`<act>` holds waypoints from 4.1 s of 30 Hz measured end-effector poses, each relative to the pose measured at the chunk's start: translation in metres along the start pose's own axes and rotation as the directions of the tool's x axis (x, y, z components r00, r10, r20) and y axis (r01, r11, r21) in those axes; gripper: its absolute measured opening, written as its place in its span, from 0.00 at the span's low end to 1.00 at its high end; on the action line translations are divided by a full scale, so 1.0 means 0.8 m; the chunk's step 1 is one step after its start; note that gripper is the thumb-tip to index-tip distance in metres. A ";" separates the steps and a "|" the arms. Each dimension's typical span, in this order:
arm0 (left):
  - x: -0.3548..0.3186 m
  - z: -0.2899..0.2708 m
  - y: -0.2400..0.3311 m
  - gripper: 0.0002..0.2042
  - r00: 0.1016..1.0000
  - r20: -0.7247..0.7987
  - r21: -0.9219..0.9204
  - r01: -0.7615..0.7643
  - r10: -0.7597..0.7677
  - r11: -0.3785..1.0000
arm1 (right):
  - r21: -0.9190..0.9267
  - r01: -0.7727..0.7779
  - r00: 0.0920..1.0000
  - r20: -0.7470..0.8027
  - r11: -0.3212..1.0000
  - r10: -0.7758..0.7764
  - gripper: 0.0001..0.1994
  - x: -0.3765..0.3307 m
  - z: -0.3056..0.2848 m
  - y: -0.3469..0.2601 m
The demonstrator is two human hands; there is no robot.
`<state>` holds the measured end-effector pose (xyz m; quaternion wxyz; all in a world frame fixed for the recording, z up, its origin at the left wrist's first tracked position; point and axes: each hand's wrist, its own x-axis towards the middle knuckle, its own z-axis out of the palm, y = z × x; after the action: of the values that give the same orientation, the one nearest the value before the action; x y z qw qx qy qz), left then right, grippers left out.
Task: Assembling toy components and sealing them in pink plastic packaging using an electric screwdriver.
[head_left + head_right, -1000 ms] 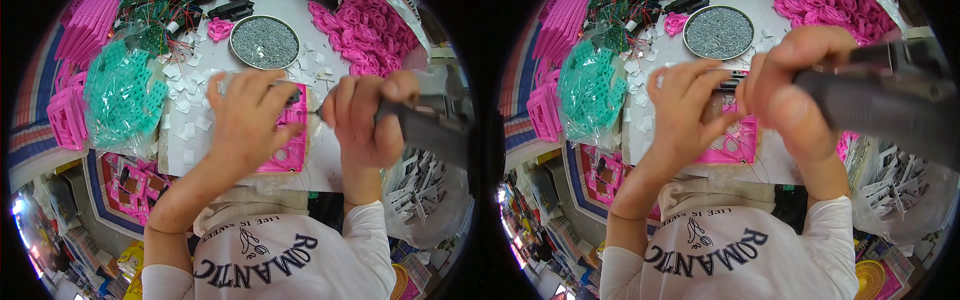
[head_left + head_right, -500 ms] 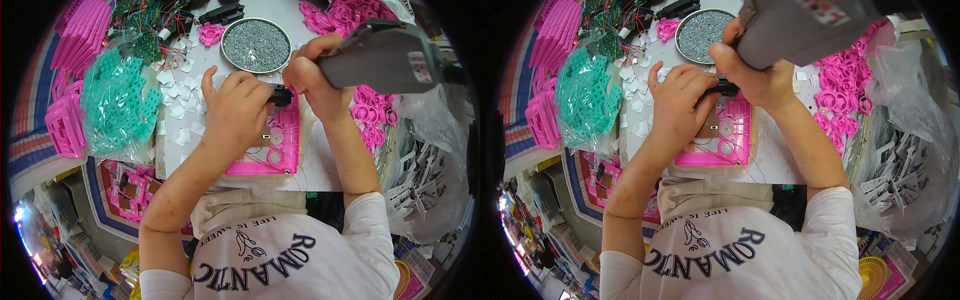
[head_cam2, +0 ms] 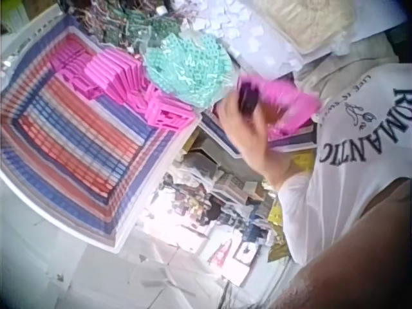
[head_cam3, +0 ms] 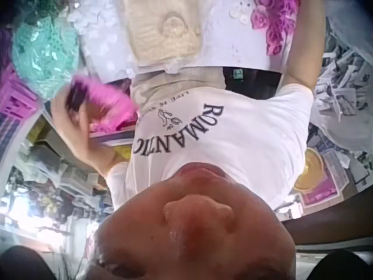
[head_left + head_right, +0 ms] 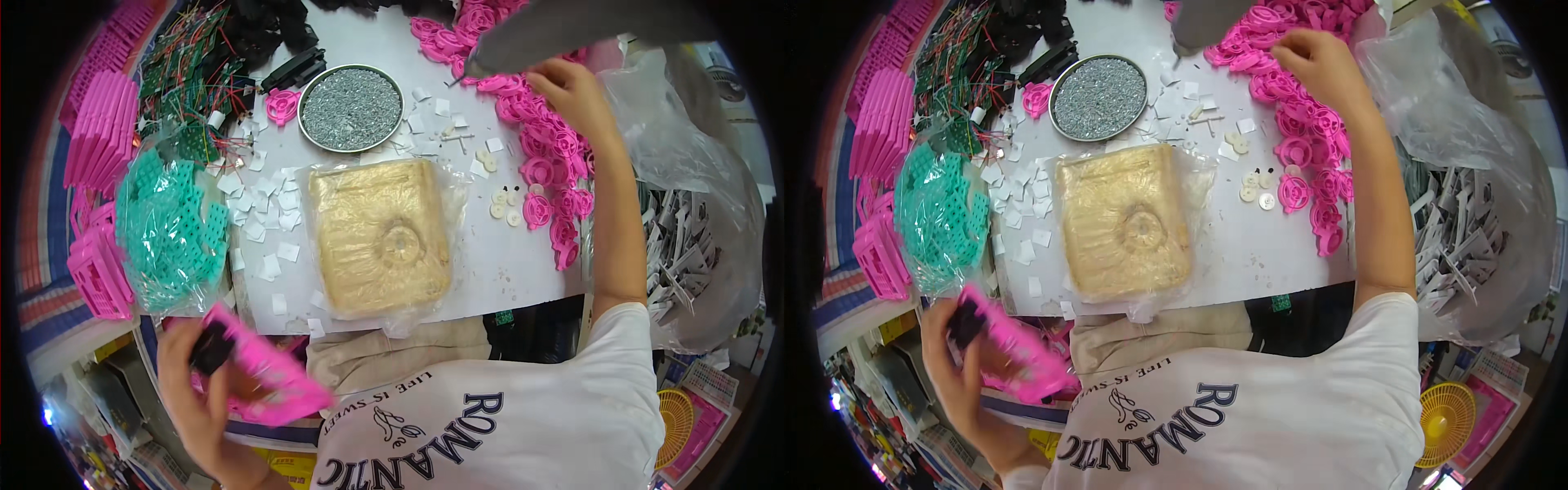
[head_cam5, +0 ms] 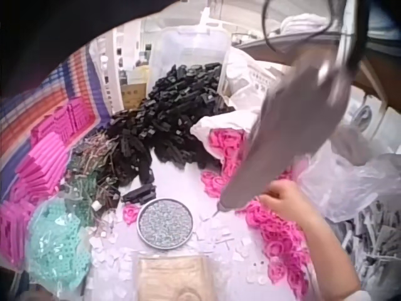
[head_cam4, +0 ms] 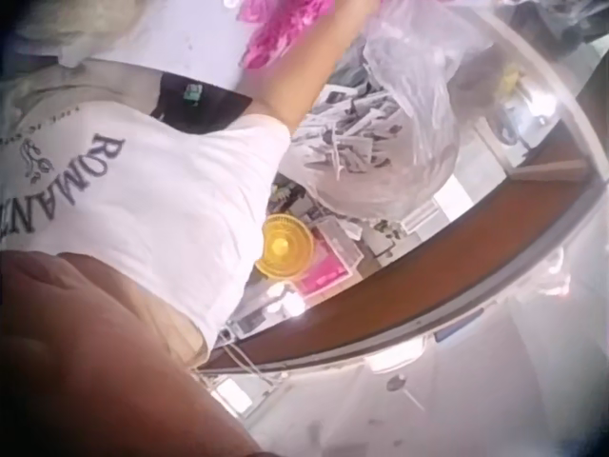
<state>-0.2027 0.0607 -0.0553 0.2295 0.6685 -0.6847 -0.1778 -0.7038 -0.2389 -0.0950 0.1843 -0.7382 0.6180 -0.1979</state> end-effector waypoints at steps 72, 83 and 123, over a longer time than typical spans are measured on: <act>0.090 -0.180 -0.288 0.44 0.933 -0.341 0.269 0.217 -0.118 0.938 | 0.137 0.567 0.792 0.180 0.812 -0.583 0.10 -0.193 0.151 -0.165; 0.124 -0.037 0.000 0.24 0.555 -0.653 0.532 -0.148 0.516 0.834 | 0.891 0.071 0.941 0.089 0.448 -0.327 0.37 -0.208 0.132 -0.181; 0.050 0.169 0.116 0.44 0.905 0.424 -0.854 0.388 0.030 0.347 | 0.565 -0.175 0.866 -0.301 0.806 0.399 0.05 -0.299 -0.215 0.048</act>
<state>-0.3548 0.0162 -0.1134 0.4100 0.4493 -0.4156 -0.6763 -0.8631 -0.0147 0.0166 0.2730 -0.4981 0.6722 -0.4749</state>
